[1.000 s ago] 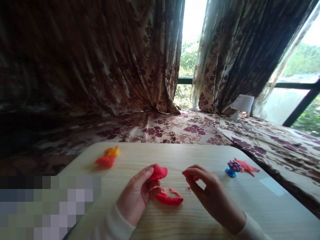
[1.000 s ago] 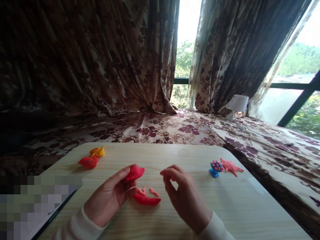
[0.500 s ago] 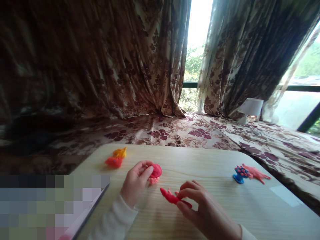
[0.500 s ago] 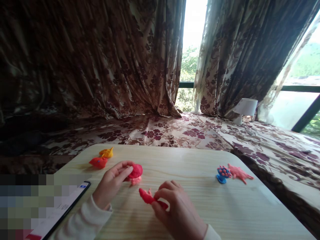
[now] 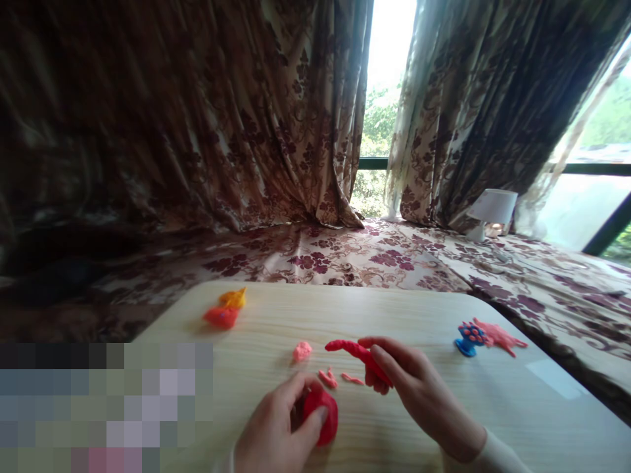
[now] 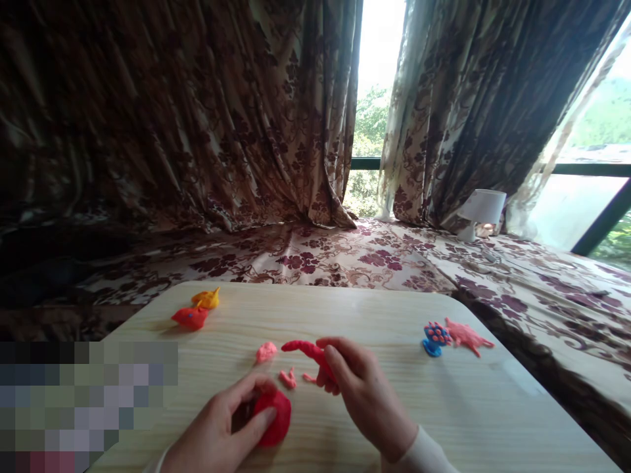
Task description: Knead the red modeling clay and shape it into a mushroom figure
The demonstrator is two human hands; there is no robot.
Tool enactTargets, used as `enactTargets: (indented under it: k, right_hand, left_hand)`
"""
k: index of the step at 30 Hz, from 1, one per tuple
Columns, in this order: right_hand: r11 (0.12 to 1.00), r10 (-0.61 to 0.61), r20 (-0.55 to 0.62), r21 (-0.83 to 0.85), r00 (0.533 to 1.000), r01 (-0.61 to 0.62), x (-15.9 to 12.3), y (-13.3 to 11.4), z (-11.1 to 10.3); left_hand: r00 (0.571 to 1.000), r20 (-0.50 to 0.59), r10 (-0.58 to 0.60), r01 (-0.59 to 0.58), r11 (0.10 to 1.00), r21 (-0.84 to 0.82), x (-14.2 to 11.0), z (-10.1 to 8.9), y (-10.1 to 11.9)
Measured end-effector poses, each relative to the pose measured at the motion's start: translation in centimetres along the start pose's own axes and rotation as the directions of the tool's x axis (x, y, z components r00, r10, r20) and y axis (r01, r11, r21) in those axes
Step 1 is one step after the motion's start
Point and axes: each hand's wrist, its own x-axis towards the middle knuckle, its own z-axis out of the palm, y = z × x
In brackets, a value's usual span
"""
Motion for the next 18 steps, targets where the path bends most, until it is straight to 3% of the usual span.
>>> enactTargets:
  k: [3,5,8,10,12,15,18]
  right_hand:
    - [1.0,-0.011,0.013,0.024,1.0,0.011,0.0,-0.4,0.0]
    - [0.999,-0.016,0.007,0.04,1.0,0.016,-0.1,-0.6,0.1]
    - [0.997,-0.03,-0.021,0.067,0.999,0.032,-0.2,-0.5,0.2]
    - [0.993,-0.061,-0.042,0.103,0.997,0.065,-0.1,-0.2,0.2]
    - [0.986,-0.098,-0.058,0.129,0.994,0.105,0.1,0.2,0.0]
    - [0.98,-0.152,-0.103,0.112,0.983,0.163,0.7,0.6,-0.3]
    - [0.974,-0.206,-0.183,0.055,0.961,0.219,0.8,0.6,-0.5]
  left_hand:
    - [0.989,-0.054,0.138,-0.115,0.943,0.313,-0.4,-0.6,-0.1]
    - [0.966,-0.124,0.229,-0.168,0.913,0.372,0.1,-1.3,0.7]
    - [0.895,-0.331,0.3,-0.222,0.942,0.252,2.4,-1.5,3.2]
    - [0.874,-0.412,0.259,-0.232,0.966,0.116,4.5,-0.9,4.9]
    - [0.903,-0.366,0.226,-0.223,0.974,0.051,6.4,0.1,6.0]
    - [0.98,-0.131,0.152,-0.162,0.984,-0.072,7.9,1.4,6.2]
    - [0.994,0.074,0.077,-0.064,0.985,-0.157,8.1,1.8,5.2]
